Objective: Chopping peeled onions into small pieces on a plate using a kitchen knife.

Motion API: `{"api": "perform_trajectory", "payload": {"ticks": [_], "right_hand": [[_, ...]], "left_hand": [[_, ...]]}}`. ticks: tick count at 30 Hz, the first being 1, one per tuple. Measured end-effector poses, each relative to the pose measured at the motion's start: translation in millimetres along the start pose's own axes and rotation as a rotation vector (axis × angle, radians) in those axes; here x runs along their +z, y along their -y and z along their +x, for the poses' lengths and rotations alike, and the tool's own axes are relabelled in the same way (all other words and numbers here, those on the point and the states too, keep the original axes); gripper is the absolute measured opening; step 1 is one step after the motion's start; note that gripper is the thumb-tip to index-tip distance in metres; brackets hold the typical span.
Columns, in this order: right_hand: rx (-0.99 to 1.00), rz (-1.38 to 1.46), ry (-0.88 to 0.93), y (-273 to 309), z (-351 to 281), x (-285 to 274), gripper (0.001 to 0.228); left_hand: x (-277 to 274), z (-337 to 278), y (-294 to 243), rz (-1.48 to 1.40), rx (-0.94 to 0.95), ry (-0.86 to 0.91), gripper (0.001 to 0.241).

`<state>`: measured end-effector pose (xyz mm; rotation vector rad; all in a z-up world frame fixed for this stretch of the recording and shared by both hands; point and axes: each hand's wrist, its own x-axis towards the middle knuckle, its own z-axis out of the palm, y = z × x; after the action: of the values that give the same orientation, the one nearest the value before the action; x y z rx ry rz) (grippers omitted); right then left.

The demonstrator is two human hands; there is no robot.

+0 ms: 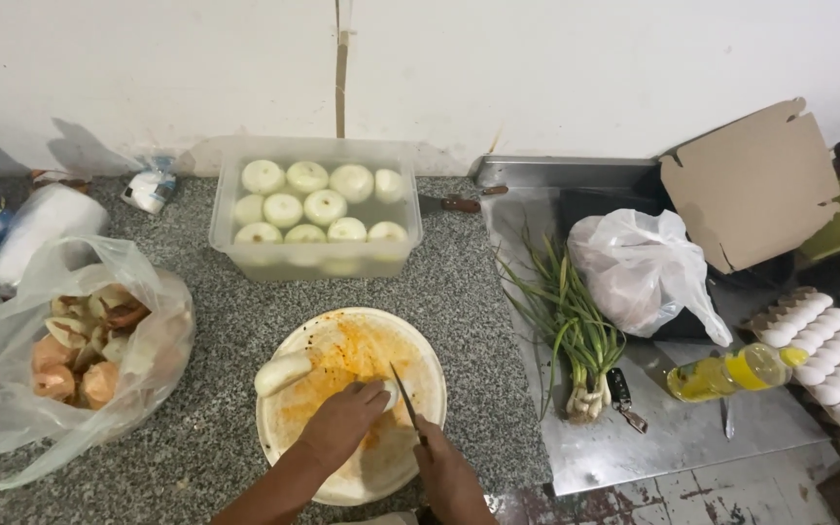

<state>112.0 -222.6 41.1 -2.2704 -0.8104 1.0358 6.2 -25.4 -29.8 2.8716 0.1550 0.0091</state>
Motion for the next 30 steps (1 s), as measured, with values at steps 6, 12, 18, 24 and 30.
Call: {"api": "perform_trajectory", "payload": {"ticks": [6,12,18,24,30], "right_hand": [[-0.048,-0.080,-0.048,-51.0,17.9,36.0,0.048],[0.069,0.021,0.010,-16.4,3.3,9.6,0.052],[-0.041,-0.103,0.018,-17.2,8.1,19.6,0.040],[0.102,-0.023,0.075,-19.4,-0.1,16.3,0.051],[-0.093,-0.094,0.010,12.5,-5.3,4.2,0.051]], "left_hand": [[1.5,1.0,-0.9,0.007,-0.023,0.005,0.072],[1.2,-0.2,0.1,0.046,-0.010,0.047,0.082],[-5.2,0.2,-4.2,0.004,-0.026,-0.021,0.064],[-12.0,2.1,-4.7,0.012,-0.044,0.094,0.075],[-10.9,2.0,-4.4,-0.003,-0.033,0.072,0.074]]}}
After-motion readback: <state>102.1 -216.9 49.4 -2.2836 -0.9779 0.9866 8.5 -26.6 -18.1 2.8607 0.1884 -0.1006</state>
